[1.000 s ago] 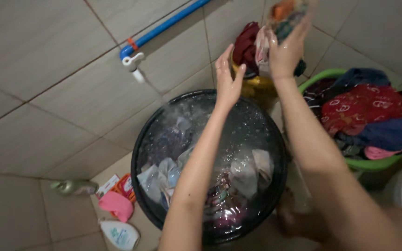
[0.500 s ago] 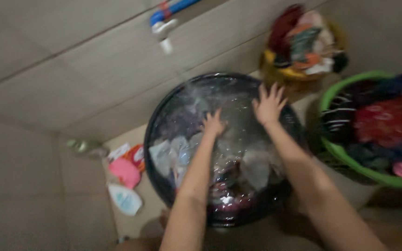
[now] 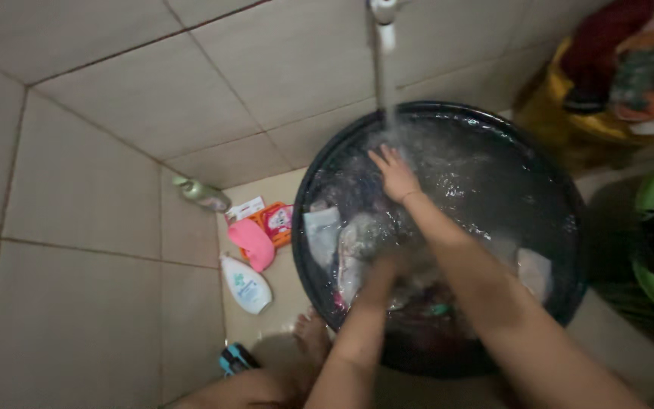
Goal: The person washes various clothes by hand in a black basin filled with water. They repeatedly submerge, agitate, and wring out different garments, including dark, red, and patterned items, then transfer them to a green basket.
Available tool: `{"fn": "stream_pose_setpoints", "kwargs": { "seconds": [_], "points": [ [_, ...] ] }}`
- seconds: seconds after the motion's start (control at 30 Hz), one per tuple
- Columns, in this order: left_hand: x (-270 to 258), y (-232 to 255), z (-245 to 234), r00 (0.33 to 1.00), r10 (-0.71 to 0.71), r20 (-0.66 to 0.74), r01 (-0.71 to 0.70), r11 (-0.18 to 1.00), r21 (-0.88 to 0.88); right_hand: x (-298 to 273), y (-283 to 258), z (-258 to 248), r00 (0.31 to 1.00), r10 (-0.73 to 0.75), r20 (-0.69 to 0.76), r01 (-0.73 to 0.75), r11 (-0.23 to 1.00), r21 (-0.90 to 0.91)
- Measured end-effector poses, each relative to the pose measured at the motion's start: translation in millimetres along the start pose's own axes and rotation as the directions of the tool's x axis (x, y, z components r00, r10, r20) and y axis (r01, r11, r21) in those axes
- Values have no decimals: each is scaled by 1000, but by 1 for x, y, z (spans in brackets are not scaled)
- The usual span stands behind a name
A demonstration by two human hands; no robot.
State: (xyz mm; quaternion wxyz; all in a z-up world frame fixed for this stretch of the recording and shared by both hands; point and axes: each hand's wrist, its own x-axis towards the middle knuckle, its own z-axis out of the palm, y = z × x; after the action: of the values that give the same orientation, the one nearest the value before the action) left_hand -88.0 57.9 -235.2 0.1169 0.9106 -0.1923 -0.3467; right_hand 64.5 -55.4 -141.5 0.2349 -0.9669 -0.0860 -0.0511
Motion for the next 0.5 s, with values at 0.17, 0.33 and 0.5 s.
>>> {"fn": "stream_pose_setpoints", "kwargs": {
  "seconds": [0.17, 0.33, 0.5],
  "points": [
    [-1, 7, -13, 999, 34, 41, -32, 999, -41, -44, 22, 14, 967, 165, 192, -141, 982, -128],
    [-8, 10, -13, 997, 72, 30, -68, 989, -128, -137, 44, 10, 866, 446, 225, -422, 895, -146],
    [-24, -9, -13, 972, 18, -235, -137, 856, -498, -184, 48, -14, 696, 661, 280, -617, 750, -236]
  ]
}}
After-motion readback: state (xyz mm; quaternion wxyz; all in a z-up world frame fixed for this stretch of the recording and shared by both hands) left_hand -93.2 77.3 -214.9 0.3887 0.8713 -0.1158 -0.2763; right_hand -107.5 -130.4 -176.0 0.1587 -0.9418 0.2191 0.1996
